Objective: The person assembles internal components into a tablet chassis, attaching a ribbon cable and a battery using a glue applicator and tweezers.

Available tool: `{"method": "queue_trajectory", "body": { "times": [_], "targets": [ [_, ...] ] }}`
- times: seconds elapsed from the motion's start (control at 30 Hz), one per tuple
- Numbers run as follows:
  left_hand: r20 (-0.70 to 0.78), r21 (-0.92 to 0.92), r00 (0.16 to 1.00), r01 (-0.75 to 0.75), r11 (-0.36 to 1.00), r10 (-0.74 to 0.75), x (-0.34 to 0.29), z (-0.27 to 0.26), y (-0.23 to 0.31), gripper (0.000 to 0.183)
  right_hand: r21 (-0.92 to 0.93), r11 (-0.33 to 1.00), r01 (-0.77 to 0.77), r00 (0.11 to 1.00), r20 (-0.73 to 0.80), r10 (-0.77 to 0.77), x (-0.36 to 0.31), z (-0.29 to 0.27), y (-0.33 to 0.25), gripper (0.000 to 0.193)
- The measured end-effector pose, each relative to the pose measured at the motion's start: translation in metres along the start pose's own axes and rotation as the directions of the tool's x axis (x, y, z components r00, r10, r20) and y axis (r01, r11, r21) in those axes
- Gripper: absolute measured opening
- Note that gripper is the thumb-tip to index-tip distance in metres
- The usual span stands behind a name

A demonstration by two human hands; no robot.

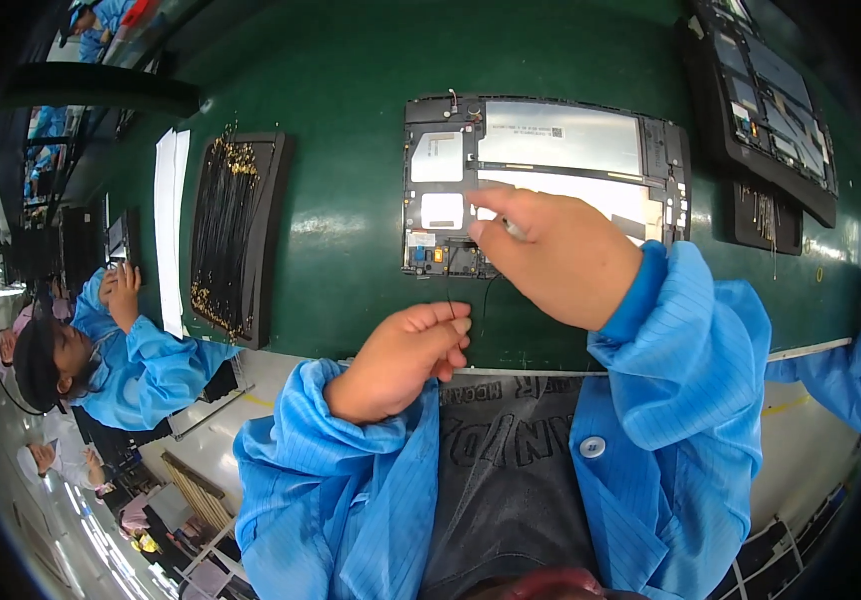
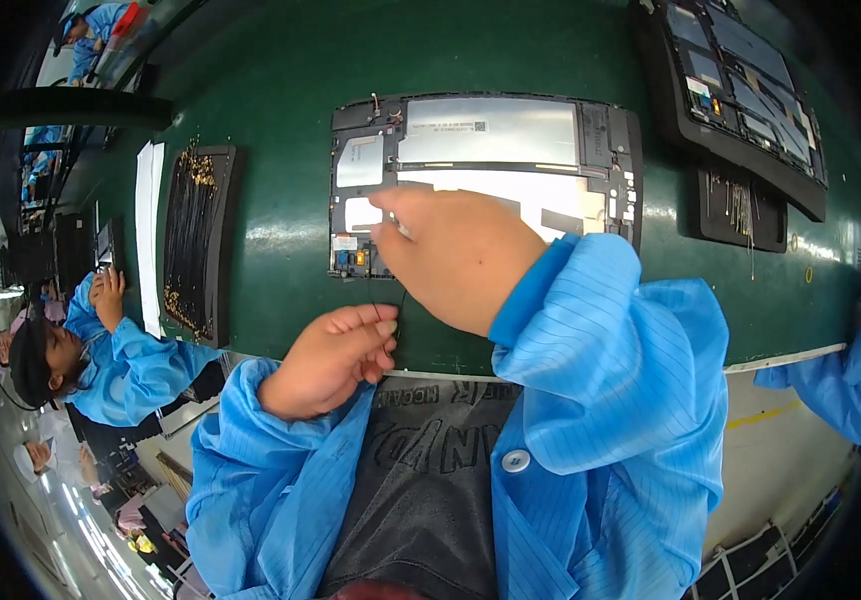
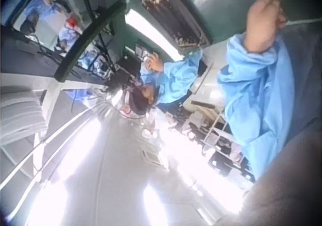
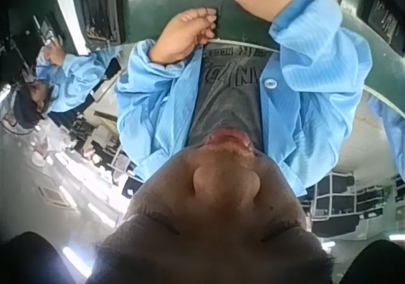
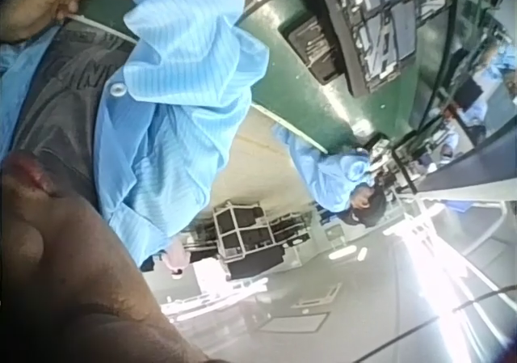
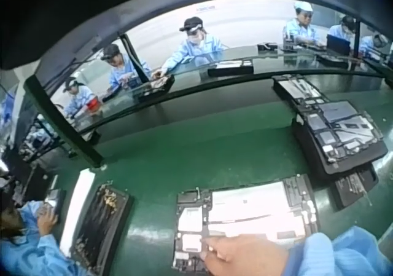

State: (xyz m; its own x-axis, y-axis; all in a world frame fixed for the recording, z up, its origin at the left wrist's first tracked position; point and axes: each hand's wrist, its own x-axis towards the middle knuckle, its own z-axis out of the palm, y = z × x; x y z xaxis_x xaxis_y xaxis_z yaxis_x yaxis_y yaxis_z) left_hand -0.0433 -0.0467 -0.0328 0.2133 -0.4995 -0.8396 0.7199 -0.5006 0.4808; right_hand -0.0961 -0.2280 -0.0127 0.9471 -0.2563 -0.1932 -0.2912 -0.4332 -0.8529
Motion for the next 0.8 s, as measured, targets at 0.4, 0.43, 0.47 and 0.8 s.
{"method": "queue_trajectory", "body": {
  "times": [0.4, 0.43, 0.47, 0.8],
  "targets": [
    [-0.084, 0.027, 0.995, -0.05, 0.998, 0.052, 0.006, 0.009, 0.015, 0.034, -0.264, 0.964, 0.004, 0.97, 0.235, 0.06, 0.028, 0.01, 0.003, 0.032],
    [-0.06, 0.013, 0.997, -0.045, 0.999, 0.045, 0.008, 0.009, 0.013, 0.032, -0.232, 0.973, 0.015, 0.997, 0.073, 0.002, 0.024, 0.021, 0.015, 0.029],
    [-0.048, -0.002, 0.996, -0.075, 0.997, 0.075, -0.001, 0.002, 0.006, 0.03, -0.258, 0.966, -0.016, 1.0, 0.01, 0.019, 0.014, 0.017, 0.012, 0.029],
    [0.163, -0.131, 0.979, -0.1, 0.986, 0.121, 0.016, -0.01, 0.009, 0.033, 0.376, 0.916, -0.139, 0.873, -0.39, 0.292, -0.063, -0.054, 0.069, 0.022]
  ]
}}
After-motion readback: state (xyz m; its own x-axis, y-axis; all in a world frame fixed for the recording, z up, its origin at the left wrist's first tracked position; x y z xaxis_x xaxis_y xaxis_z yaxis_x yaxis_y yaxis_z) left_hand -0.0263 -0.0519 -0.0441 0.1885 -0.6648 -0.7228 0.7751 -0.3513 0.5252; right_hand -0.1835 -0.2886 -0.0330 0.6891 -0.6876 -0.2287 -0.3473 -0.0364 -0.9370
